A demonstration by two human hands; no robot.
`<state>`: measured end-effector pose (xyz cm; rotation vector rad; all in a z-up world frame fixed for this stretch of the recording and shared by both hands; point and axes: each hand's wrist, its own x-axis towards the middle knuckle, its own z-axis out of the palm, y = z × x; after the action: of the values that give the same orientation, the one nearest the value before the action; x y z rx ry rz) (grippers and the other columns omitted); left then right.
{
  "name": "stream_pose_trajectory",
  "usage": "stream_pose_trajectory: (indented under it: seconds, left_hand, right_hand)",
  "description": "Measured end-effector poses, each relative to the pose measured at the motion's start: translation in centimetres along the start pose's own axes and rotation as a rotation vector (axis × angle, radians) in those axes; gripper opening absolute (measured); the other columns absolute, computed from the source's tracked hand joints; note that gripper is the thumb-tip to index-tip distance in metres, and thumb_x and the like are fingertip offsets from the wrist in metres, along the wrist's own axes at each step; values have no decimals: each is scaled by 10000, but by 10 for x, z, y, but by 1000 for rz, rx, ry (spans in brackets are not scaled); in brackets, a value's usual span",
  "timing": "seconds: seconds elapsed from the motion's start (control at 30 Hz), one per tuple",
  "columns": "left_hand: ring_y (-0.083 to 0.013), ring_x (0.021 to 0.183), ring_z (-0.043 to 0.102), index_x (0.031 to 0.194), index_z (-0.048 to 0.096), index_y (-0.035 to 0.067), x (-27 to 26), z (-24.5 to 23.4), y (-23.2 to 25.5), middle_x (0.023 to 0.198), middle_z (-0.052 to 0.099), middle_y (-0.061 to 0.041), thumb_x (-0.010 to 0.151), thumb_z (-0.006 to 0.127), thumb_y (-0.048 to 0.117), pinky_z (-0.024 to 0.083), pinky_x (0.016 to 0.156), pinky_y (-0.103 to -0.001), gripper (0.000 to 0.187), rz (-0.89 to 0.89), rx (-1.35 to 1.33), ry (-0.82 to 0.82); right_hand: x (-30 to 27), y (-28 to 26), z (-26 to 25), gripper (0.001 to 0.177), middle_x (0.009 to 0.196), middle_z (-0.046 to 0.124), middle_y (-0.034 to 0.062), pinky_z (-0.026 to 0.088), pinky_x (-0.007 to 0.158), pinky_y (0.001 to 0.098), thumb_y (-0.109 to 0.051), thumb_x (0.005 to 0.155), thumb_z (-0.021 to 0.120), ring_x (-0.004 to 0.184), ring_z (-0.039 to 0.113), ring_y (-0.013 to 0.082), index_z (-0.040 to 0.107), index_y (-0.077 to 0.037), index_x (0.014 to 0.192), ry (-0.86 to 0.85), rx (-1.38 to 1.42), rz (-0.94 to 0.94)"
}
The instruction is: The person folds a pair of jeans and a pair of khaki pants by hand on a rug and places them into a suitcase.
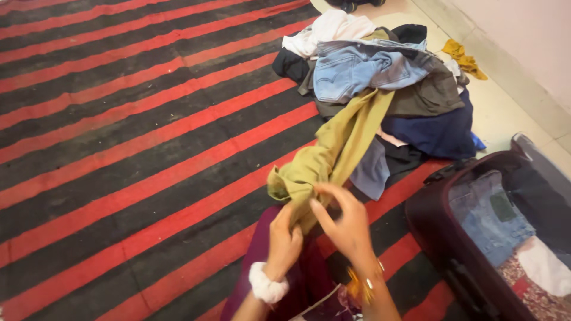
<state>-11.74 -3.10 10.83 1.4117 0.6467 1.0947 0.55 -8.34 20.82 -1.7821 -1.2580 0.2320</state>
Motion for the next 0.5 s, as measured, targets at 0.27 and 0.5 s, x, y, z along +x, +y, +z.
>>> stream_pose_trajectory:
  seconds: [0.27,0.5]
  left_hand:
    - [-402,1152,602,966,739,55,-2,-53,34,1193,676,-158,611,622,-93,502,938,-469,402,368,642,-263]
    - [-370,1169,609,967,784,90,6,-109,59,1157,685,-138,705,699,-71,486,1003,-451,319,421,659,39]
  right_hand:
    - [86,31,116,443,1032,749,155,582,847,455,-301,756,768,1006,737,348,674,-73,1125,-698,-869,-42]
    - [100,-2,66,548,1166,695,172,538,954,417,-31,770,682,1109,686,314,559,-75,1302,3,36,-271]
